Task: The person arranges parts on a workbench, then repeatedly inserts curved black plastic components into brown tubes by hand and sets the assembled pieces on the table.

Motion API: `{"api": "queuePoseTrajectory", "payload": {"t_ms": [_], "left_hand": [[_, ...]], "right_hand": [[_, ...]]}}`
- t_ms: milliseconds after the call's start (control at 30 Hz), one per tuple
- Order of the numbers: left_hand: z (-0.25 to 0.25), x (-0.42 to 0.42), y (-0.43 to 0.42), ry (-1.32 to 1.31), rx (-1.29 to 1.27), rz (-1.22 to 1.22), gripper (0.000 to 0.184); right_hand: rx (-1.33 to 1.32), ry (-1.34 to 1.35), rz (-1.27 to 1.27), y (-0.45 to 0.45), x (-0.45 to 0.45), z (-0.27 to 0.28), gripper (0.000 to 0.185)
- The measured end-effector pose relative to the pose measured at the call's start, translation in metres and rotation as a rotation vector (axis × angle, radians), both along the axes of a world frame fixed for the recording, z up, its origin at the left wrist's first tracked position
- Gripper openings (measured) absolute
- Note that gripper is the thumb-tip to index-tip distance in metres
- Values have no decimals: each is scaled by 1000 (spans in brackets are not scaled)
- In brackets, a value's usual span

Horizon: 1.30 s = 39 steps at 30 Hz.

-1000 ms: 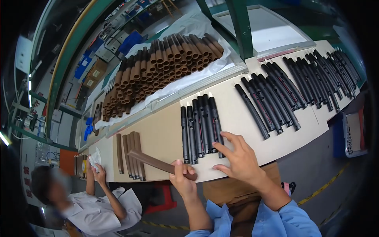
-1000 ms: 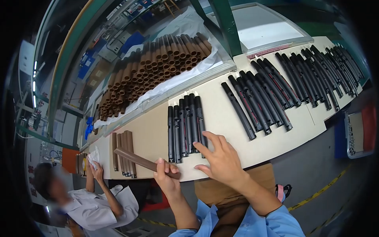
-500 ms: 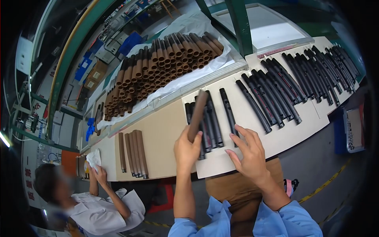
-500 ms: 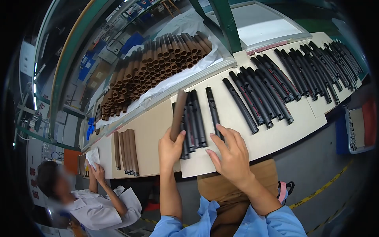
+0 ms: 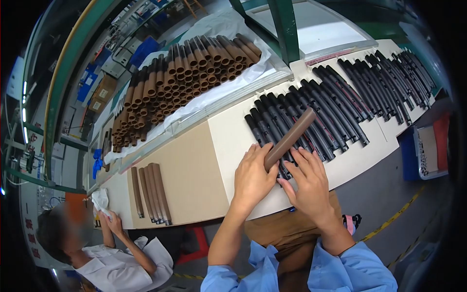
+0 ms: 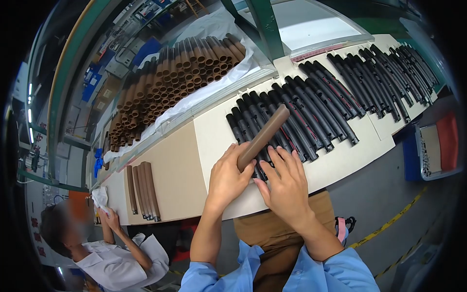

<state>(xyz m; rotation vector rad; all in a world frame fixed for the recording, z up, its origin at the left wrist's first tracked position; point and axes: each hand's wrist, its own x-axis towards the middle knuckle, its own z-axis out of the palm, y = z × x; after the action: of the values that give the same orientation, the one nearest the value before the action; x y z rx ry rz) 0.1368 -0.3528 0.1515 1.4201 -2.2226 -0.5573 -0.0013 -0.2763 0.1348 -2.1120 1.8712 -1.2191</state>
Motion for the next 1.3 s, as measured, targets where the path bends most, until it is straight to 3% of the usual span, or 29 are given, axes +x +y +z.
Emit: {"api": "queuePoseTrajectory", "payload": {"t_ms": [500, 600, 800, 933, 1000, 1033, 1100, 1300], "left_hand": [[-2, 0, -6, 90, -19, -47, 38], [10, 9, -4, 223, 357, 76, 39], [10, 56, 18, 853, 449, 181, 52], [-6, 83, 49, 1178, 461, 281, 41], [-26, 99, 53, 1393, 484, 188, 34], [-25, 100, 53, 1411, 483, 237, 32], [-26, 96, 48, 1450, 484, 332, 29], [-22, 82, 40, 1435, 532, 273, 27]], "right_hand": [[24, 34, -45, 8, 0, 2, 42], [-40, -2, 30, 9, 3, 6, 43], [15, 226, 164, 5, 25, -10, 44], [-19, 278, 252, 1, 37, -13, 34], [-33, 290, 284, -5, 41, -13, 28], [-87, 322, 252, -8, 41, -12, 21], [-57, 309, 209, -11, 39, -11, 27], [66, 369, 105, -16, 36, 0, 38]]}}
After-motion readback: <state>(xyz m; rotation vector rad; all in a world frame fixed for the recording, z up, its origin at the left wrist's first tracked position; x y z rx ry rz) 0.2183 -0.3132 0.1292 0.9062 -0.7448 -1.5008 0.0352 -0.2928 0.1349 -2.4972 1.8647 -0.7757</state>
